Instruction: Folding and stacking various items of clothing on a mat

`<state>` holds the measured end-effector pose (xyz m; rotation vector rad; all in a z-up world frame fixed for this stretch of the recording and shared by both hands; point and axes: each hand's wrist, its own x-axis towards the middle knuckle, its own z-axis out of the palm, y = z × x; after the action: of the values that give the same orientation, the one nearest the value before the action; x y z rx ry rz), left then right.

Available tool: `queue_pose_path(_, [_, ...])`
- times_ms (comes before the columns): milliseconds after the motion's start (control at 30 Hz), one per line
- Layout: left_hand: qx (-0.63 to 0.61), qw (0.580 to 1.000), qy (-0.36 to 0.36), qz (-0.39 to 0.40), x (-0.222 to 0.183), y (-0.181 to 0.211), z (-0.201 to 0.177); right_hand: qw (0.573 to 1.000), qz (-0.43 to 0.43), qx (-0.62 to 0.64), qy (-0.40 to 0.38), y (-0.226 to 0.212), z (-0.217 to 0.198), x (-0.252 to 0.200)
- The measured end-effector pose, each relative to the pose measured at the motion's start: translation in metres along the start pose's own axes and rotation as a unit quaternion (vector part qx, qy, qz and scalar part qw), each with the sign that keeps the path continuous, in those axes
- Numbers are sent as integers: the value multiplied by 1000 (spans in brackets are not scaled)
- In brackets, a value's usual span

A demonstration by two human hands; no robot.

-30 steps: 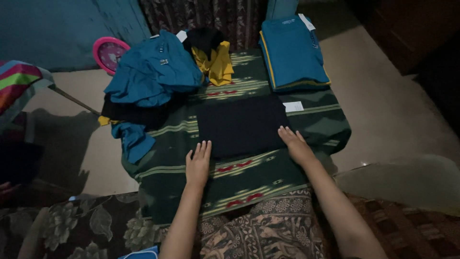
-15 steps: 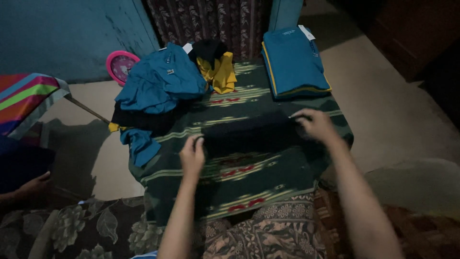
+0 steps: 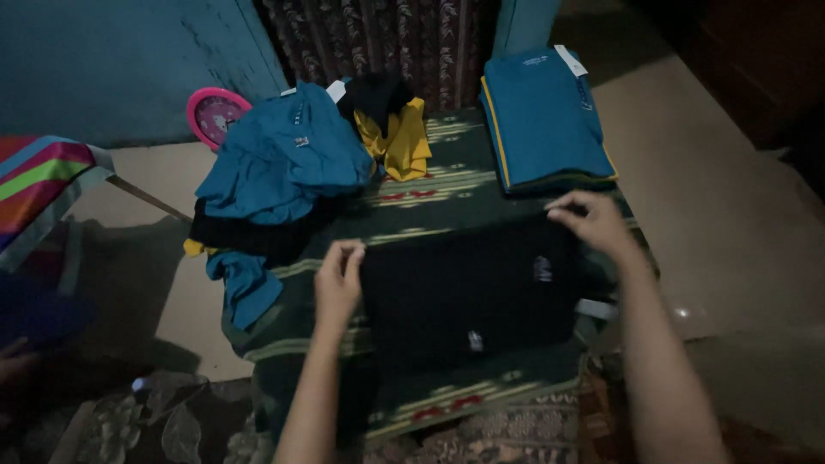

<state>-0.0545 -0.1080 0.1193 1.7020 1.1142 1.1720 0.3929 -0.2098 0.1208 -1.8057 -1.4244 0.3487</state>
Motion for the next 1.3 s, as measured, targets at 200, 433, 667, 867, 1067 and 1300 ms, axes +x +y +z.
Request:
queue_pose_path(200, [107,990,4,-87,34,-62,28,996,82,33,8,55,59,27])
queue_pose_path(433, [235,970,6,-66,92,-111,60,956,12,-289,44,78,122,83])
queue_pose_path(667, [386,915,-116,16,65,-104,106,981,-176,-76,16,-76,201,53])
queue_pose_path(867, [433,877,-190,-84,61,-97,105,922,-139,-200,-302,-107,247,41])
queue_pose_path(1067, [468,848,-216,-125,66,-102,105,917,-112,-286,-254,-88,253,45])
queue_pose_path(1300, [458,856,-205,-122,63,-106,106,912,37,-350,-211,-41,210,62])
